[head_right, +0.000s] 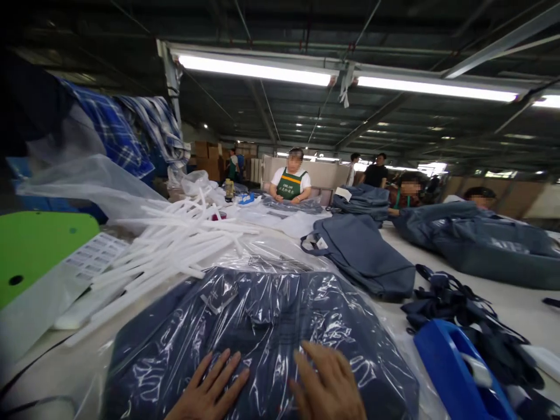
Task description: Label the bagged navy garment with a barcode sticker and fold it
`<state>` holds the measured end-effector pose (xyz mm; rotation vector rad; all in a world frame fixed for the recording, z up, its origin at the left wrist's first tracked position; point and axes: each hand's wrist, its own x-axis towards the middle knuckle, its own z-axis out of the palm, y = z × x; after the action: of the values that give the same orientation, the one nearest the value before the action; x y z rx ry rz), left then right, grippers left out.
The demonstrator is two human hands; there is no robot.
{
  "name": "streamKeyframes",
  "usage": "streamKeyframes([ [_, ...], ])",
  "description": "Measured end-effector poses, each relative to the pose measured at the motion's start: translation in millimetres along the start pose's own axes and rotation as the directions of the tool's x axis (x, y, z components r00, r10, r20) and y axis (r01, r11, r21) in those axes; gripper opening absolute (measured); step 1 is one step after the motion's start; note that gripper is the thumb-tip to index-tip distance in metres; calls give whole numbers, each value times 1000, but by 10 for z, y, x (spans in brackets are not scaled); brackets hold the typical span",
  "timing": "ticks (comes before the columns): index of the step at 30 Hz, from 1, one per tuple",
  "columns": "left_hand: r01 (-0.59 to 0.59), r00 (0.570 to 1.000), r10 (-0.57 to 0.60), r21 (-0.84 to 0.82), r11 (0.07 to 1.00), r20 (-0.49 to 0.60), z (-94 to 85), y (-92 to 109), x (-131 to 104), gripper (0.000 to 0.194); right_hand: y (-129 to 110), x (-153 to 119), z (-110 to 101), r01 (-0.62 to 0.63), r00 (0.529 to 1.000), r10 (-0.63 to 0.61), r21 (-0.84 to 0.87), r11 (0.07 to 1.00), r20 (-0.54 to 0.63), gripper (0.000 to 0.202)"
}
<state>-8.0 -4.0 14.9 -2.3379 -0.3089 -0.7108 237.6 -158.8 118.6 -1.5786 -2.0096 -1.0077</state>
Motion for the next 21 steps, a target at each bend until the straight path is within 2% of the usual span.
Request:
streamKeyframes([
  [3, -24, 999, 25, 40, 999, -25, -3, 7, 2, 43, 387, -135, 309, -106, 994, 113, -249, 963, 12, 42],
  [4, -23, 999, 25, 52, 998, -31, 1, 14, -2, 42, 433, -237, 418, -103, 994, 108, -276, 956, 2, 44],
  [5, -20, 999, 23, 61, 998, -39, 8, 24, -10, 42, 451, -354, 521, -54, 997, 67, -250, 967, 44, 42],
  [7, -14, 998, 18, 69, 998, -55, 31, 53, -40, 43, 442, -574, 675, -62, 984, 102, -253, 966, 148, 39],
  [9, -14, 999, 16, 61, 998, -39, 49, 78, -81, 44, 427, -702, 734, -66, 964, 132, -274, 960, 232, 37],
  [11, -8, 1000, 8, 27, 1000, -10, 30, 73, -94, 43, 423, -706, 713, -13, 966, 94, -318, 948, 242, 37],
  [13, 23, 996, -15, -92, 996, 86, -62, 19, -20, 45, 421, -624, 656, 60, 979, 18, -371, 927, 203, 36],
  [14, 65, 984, -31, -189, 980, 174, -140, -25, 66, 50, 417, -572, 628, 86, 984, -17, -394, 915, 177, 35],
  [15, 138, 955, -49, -290, 947, 292, -232, -74, 187, 56, 411, -523, 605, 105, 987, -44, -408, 907, 156, 35],
  [16, 249, 903, -77, -371, 895, 422, -331, -121, 340, 63, 403, -483, 588, 125, 987, -70, -412, 903, 145, 36],
  [17, 363, 836, -90, -421, 831, 542, -425, -159, 515, 72, 395, -454, 577, 144, 986, -95, -409, 901, 137, 37],
  [18, 489, 757, -151, -399, 776, 636, -502, -181, 699, 73, 390, -440, 572, 159, 985, -117, -401, 902, 127, 37],
  [19, 593, 698, -224, -372, 715, 681, -552, -182, 877, 70, 389, -440, 573, 171, 983, -130, -392, 904, 128, 38],
  [20, 630, 693, -242, -407, 661, 679, -570, -160, 1032, 70, 394, -456, 578, 179, 981, -137, -384, 906, 134, 39],
  [21, 626, 721, -221, -480, 614, 657, -554, -117, 1153, 70, 407, -487, 584, 182, 980, -136, -376, 909, 145, 39],
])
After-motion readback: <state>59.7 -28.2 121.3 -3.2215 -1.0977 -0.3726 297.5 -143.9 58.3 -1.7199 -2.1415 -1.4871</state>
